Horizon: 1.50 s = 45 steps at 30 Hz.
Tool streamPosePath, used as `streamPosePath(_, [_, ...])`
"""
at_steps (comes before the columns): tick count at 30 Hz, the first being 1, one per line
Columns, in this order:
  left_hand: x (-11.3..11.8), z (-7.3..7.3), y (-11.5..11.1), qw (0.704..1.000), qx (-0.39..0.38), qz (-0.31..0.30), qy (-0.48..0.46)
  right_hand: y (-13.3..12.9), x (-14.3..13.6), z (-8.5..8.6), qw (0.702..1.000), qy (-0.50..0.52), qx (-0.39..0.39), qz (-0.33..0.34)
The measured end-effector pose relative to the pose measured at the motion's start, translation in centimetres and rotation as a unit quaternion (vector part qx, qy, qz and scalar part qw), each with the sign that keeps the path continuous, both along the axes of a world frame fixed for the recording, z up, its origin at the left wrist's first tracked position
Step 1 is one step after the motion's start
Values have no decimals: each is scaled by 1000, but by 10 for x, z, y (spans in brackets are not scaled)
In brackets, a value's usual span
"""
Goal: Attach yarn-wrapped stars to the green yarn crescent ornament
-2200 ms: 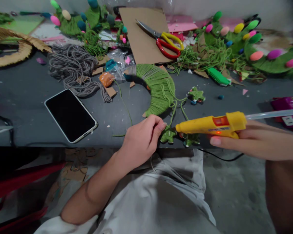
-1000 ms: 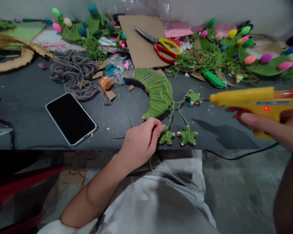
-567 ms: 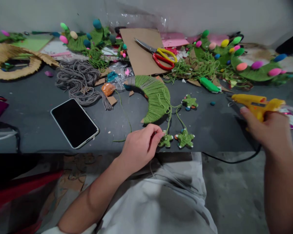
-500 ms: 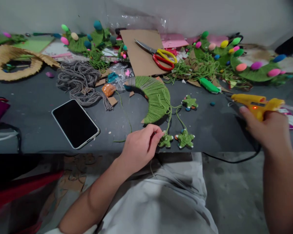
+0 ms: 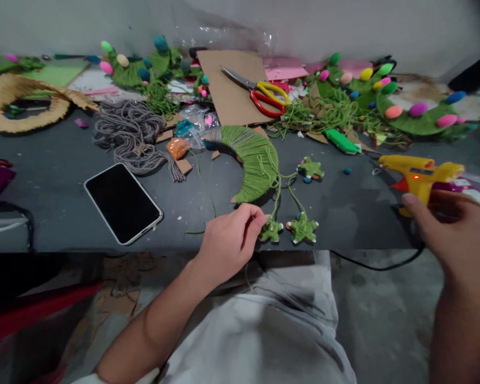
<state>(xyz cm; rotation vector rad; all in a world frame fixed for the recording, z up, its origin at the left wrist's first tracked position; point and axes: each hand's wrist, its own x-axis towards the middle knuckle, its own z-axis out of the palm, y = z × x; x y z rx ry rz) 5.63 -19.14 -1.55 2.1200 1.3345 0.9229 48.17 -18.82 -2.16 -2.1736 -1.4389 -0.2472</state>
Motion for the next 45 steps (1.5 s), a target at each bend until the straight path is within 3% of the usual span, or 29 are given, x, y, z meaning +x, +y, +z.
streamPosePath(2, [0, 1, 0, 1000, -6, 7, -5, -9, -10, -5, 995, -57, 74, -28])
streamPosePath(4, [0, 1, -1, 1000, -7, 10, -12, -18, -29, -4, 983, -103, 152, -12])
streamPosePath(7, [1, 2, -1, 1000, -8, 8, -28, -23, -70, 13, 976, -24, 180, 118])
streamPosePath(9, [1, 2, -2, 999, -19, 9, -36, -17, -99, 32, 960, 96, 120, 234])
streamPosePath(12, [1, 2, -2, 998, -33, 16, -51, 8, -140, 62, 894, 185, -48, 405])
streamPosePath(15, [2, 0, -2, 997, -20, 25, -76, 41, -173, 77, 842, 188, -167, 477])
streamPosePath(18, [3, -2, -2, 994, -11, 32, -100, 68, -194, 75, 817, 187, -218, 500])
streamPosePath(23, [4, 0, -2, 996, -2, 33, -81, 87, -205, 62, 799, 268, -267, 468])
streamPosePath(29, [5, 0, 0, 997, 78, 4, 3, 90, -198, 59, 796, 303, -217, 477])
streamPosePath(36, [5, -5, 0, 987, 152, -38, 31, 91, -193, 54, 769, 283, -216, 531])
streamPosePath(45, [0, -5, -5, 981, 165, -88, -45, 89, -194, 53, 748, 252, -207, 577])
